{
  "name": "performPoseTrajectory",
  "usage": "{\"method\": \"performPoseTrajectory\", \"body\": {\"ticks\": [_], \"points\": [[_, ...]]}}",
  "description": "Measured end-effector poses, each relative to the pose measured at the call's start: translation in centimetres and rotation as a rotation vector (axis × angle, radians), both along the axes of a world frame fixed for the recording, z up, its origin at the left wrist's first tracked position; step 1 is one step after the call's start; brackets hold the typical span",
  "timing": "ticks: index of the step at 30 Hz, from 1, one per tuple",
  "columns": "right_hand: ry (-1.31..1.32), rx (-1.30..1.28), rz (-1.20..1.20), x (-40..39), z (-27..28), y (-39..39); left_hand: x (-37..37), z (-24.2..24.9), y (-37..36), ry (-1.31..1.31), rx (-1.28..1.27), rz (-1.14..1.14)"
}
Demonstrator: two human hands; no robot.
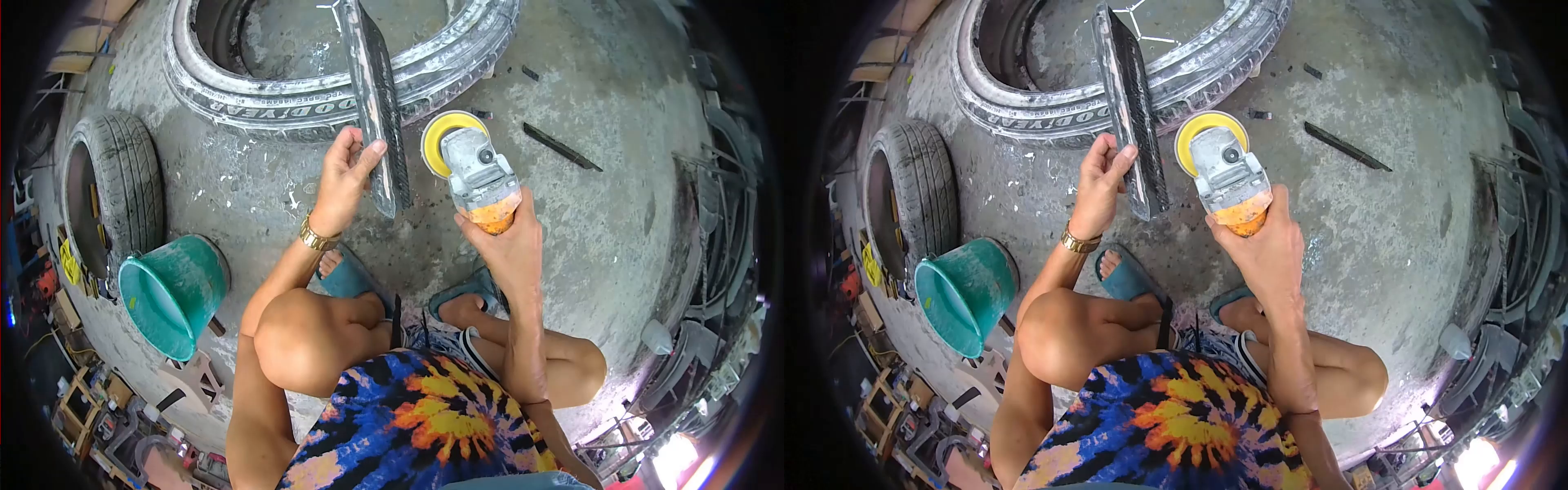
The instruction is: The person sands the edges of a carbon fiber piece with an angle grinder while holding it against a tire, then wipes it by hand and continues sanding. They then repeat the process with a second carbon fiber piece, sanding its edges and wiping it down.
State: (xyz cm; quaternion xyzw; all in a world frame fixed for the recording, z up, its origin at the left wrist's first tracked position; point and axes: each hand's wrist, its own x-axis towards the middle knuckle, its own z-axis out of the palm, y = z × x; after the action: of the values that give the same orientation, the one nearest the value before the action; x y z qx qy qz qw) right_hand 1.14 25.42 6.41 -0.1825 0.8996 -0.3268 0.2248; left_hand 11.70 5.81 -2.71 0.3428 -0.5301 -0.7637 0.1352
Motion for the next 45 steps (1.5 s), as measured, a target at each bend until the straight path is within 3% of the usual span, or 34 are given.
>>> {"method": "performPoseTrajectory", "body": {"ticks": [10,12,16,45], "points": [[-0.001,-0.032,-0.018,-0.2,-0.1,-1.3,-0.7,-1.3,-1.7,0.006,-0.105,0.056],[-0.016,0.004,-0.001,-0.2,-0.3,-1.4,-0.3,-2.7,-1.8,0.015,-0.091,-0.057],[0.001,0.017,0.032,-0.2,-1.0,-1.0,-0.8,-1.1,-1.3,-0.015,0.054,-0.018],[0.012,0.090,0.086,0.2,-2.2,-1.0,-1.2,0.0,-1.1,-0.069,-0.111,-0.023]]}}
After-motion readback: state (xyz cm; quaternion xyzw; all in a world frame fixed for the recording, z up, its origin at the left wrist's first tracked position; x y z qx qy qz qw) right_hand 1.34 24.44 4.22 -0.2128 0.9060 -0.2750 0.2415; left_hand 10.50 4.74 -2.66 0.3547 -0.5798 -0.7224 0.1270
